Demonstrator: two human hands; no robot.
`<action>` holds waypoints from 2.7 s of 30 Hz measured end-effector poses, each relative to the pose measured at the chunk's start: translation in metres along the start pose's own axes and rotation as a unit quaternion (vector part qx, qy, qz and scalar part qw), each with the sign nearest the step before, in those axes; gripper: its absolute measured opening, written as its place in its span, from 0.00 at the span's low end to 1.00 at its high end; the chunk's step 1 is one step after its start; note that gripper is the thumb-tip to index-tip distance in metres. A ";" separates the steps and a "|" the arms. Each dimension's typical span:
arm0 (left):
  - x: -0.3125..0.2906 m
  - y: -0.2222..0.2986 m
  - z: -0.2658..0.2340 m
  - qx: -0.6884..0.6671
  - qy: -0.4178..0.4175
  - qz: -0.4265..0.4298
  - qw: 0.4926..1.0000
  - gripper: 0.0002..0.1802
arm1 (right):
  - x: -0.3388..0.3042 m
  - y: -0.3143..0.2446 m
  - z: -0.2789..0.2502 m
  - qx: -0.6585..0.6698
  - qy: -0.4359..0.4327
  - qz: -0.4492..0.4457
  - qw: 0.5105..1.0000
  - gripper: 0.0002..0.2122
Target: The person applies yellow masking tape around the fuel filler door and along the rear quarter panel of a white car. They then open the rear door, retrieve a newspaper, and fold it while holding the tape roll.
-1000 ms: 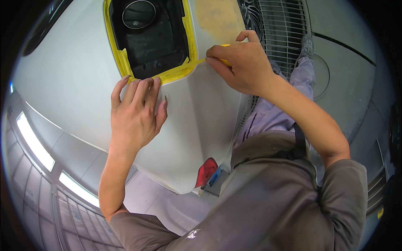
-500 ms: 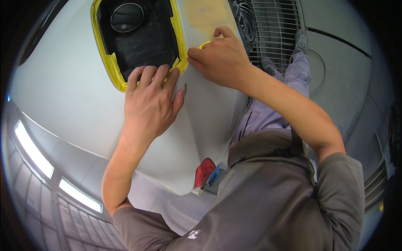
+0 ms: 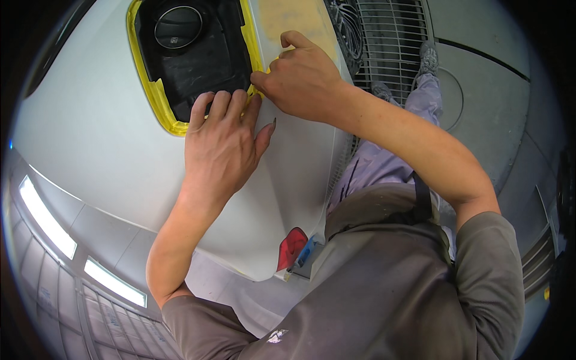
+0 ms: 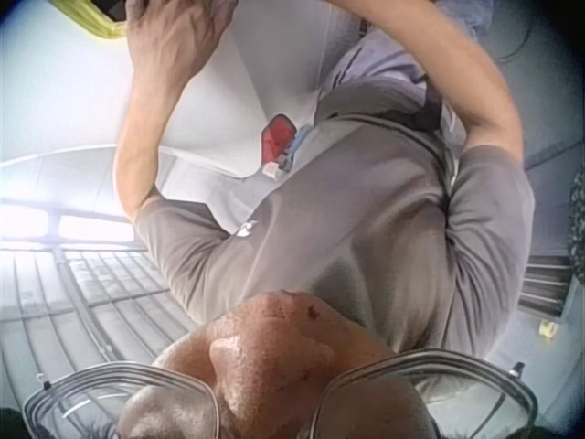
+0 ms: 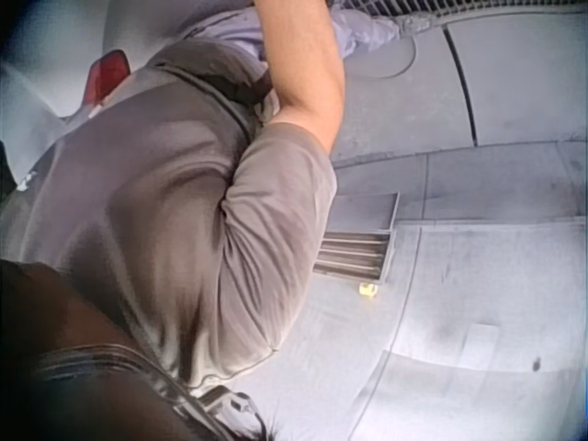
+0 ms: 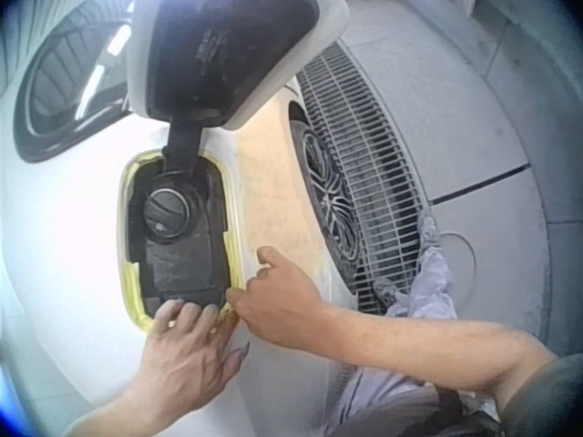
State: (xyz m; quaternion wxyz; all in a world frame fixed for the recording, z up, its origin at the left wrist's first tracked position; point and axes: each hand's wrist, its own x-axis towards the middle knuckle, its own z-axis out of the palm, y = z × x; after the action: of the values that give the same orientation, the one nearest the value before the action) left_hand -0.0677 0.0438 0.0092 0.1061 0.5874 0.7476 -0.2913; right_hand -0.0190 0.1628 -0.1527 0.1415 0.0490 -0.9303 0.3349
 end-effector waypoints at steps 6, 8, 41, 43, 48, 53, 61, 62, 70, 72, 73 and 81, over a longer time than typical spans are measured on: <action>0.000 0.002 -0.003 0.004 -0.010 -0.002 1.000 0.25 | -0.007 0.006 -0.006 0.016 0.018 0.001 1.000 0.06; -0.001 0.003 -0.003 0.008 -0.010 -0.003 1.000 0.26 | -0.009 0.007 -0.008 0.017 0.029 -0.001 0.999 0.06; 0.017 0.001 0.006 -0.043 -0.036 -0.061 0.997 0.19 | 0.041 0.077 -0.017 -0.071 0.114 -0.229 0.964 0.06; 0.015 0.003 0.006 -0.035 -0.025 -0.048 0.998 0.21 | 0.046 0.072 -0.012 -0.061 0.114 -0.231 0.964 0.06; 0.015 0.001 0.007 -0.025 -0.006 -0.037 0.999 0.22 | 0.044 0.056 -0.007 -0.149 0.089 -0.186 0.967 0.07; 0.012 -0.002 0.007 -0.010 -0.041 -0.030 0.999 0.21 | 0.052 0.054 -0.028 -0.053 0.132 -0.060 0.988 0.07; 0.026 -0.001 0.013 0.028 -0.006 -0.029 0.999 0.24 | 0.021 0.069 -0.055 0.046 0.180 0.037 0.982 0.11; 0.026 -0.001 0.012 0.028 -0.010 -0.036 0.999 0.25 | 0.010 0.074 -0.057 0.079 0.192 0.037 0.977 0.11; -0.025 0.079 -0.006 -0.270 0.123 -0.013 0.955 0.23 | 0.036 0.191 -0.216 0.234 0.412 0.289 0.832 0.21; -0.036 0.108 0.005 -0.355 0.113 -0.026 0.928 0.22 | 0.053 0.203 -0.261 0.205 0.333 0.230 0.891 0.21; -0.044 0.125 0.011 -0.401 0.096 -0.030 0.911 0.21 | 0.058 0.200 -0.266 0.194 0.289 0.204 0.915 0.21; -0.094 0.194 0.046 -0.575 0.099 -0.219 0.782 0.17 | -0.005 0.073 -0.215 0.296 0.045 0.093 0.950 0.12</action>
State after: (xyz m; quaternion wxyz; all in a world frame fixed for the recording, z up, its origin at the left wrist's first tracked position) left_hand 0.1335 -0.0314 -0.0413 0.2831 0.2634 0.8913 0.2367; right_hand 0.0217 0.3563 -0.0409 0.1304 -0.0131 -0.7823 0.6090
